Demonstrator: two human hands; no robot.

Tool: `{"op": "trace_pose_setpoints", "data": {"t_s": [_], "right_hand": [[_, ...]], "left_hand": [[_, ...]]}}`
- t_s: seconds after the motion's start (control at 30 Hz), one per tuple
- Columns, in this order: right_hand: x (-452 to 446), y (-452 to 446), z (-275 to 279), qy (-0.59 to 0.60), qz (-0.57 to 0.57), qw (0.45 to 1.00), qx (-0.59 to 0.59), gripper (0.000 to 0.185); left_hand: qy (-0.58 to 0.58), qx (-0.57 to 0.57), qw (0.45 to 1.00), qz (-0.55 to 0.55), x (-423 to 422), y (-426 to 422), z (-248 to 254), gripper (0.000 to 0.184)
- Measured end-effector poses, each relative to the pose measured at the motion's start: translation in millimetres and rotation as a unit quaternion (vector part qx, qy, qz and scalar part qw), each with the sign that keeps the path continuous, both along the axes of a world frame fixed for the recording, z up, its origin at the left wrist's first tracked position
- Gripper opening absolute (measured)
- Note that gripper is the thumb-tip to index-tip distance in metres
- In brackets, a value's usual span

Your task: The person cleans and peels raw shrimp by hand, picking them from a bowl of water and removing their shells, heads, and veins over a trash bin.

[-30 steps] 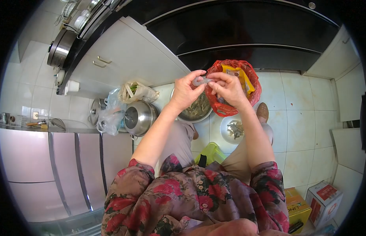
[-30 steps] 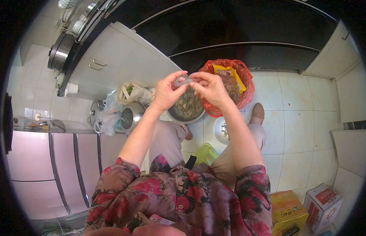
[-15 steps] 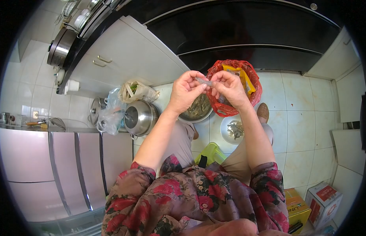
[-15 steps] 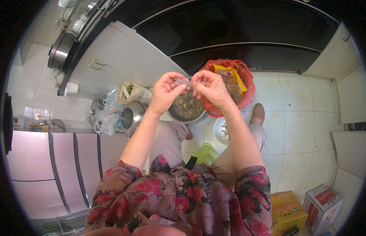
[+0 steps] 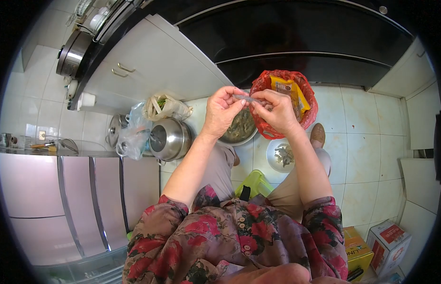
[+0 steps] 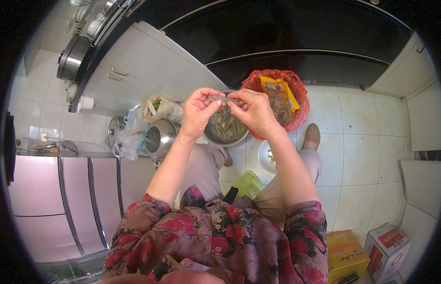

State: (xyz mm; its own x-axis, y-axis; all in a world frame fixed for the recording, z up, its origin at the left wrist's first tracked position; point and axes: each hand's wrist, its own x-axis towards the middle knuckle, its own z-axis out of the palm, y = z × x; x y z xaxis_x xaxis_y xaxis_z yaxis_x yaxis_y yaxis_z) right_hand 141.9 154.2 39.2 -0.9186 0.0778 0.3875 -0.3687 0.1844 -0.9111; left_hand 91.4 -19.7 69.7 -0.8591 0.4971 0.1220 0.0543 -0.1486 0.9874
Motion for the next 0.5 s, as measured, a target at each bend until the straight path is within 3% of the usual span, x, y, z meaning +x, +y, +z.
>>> {"op": "trace_pose_setpoints", "data": {"t_s": [0.03,0.1,0.2,0.33,0.5], "right_hand": [[-0.5,-2.6,-1.6,-0.001,0.000,1.000,0.000,0.017],[-1.9,-8.6,-4.4,-0.038,0.031,0.985,-0.164,0.018],[-0.2,-12.0,-2.2,-0.029,0.037,0.965,-0.257,0.019],[0.7,-11.4,1.4,0.009,0.016,0.973,-0.228,0.018],[5.2,-8.4,8.1,0.043,-0.047,0.996,-0.060,0.015]], "left_hand": [[-0.001,0.000,1.000,0.000,0.8,0.6,0.7,0.020],[-0.079,0.072,0.994,0.019,2.4,2.1,3.8,0.020],[-0.154,0.121,0.981,-0.004,6.0,4.2,8.2,0.019],[-0.168,0.146,0.973,-0.061,1.7,1.5,-1.2,0.019],[-0.153,0.132,0.978,-0.043,4.8,2.1,-0.5,0.016]]}}
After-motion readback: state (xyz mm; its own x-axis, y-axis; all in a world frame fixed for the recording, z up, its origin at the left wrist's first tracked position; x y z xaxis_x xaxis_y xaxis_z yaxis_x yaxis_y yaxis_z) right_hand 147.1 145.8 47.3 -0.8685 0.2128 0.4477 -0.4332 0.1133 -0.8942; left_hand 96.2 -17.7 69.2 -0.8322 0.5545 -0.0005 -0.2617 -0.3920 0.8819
